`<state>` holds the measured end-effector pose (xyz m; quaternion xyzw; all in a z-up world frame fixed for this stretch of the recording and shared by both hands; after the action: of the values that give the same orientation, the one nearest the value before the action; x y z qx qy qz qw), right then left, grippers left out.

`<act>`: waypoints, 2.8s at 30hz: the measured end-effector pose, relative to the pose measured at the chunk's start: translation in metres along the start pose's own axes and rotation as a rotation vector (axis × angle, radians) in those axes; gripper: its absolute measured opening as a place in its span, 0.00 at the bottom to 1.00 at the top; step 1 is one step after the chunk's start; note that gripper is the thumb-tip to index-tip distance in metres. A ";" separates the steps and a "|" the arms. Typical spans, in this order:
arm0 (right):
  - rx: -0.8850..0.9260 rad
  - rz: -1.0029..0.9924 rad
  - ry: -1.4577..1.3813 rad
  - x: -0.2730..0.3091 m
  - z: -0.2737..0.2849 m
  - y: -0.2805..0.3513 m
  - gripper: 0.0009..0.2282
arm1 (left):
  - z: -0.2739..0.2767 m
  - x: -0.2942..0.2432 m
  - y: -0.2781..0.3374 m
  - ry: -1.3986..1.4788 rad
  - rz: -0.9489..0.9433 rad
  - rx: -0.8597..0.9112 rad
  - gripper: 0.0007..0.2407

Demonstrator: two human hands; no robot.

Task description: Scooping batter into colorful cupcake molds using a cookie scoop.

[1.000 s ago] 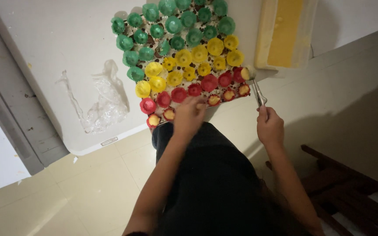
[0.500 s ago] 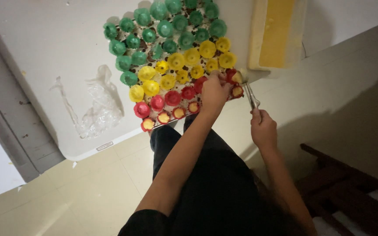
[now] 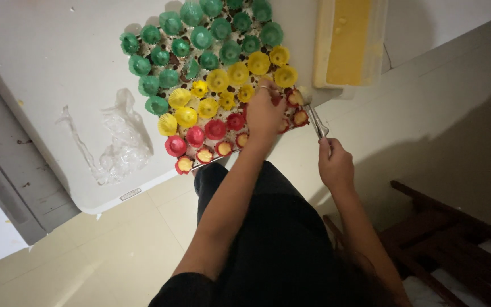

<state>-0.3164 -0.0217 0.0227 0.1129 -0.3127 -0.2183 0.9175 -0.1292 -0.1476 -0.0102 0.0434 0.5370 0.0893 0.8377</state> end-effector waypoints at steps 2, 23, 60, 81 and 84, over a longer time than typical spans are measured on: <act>0.023 -0.041 0.030 0.001 0.001 -0.002 0.20 | 0.009 0.005 -0.002 -0.010 -0.083 -0.048 0.15; 0.025 0.006 0.097 -0.012 -0.006 -0.007 0.22 | 0.112 0.040 0.060 0.186 0.088 -0.015 0.12; -0.056 0.065 0.254 0.008 -0.008 -0.003 0.21 | 0.139 0.045 0.082 0.238 0.070 0.004 0.11; -0.083 0.056 -0.032 0.000 -0.012 0.005 0.20 | 0.145 0.085 0.084 0.316 0.062 -0.038 0.09; -0.059 -0.014 -0.025 0.001 -0.011 0.005 0.19 | 0.143 0.092 0.083 0.314 0.041 -0.045 0.09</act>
<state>-0.3070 -0.0170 0.0170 0.0853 -0.3169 -0.2354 0.9148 0.0291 -0.0446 -0.0179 0.0213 0.6582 0.1241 0.7422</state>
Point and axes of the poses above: each hand's wrist, its own y-axis away from the middle knuckle, its own z-axis out of the back of the hand, x = y × z, the point moved 3 cm from there along -y, towards the middle knuckle, and after that the axes turned 2 degrees about x, right-handed, at the moved point
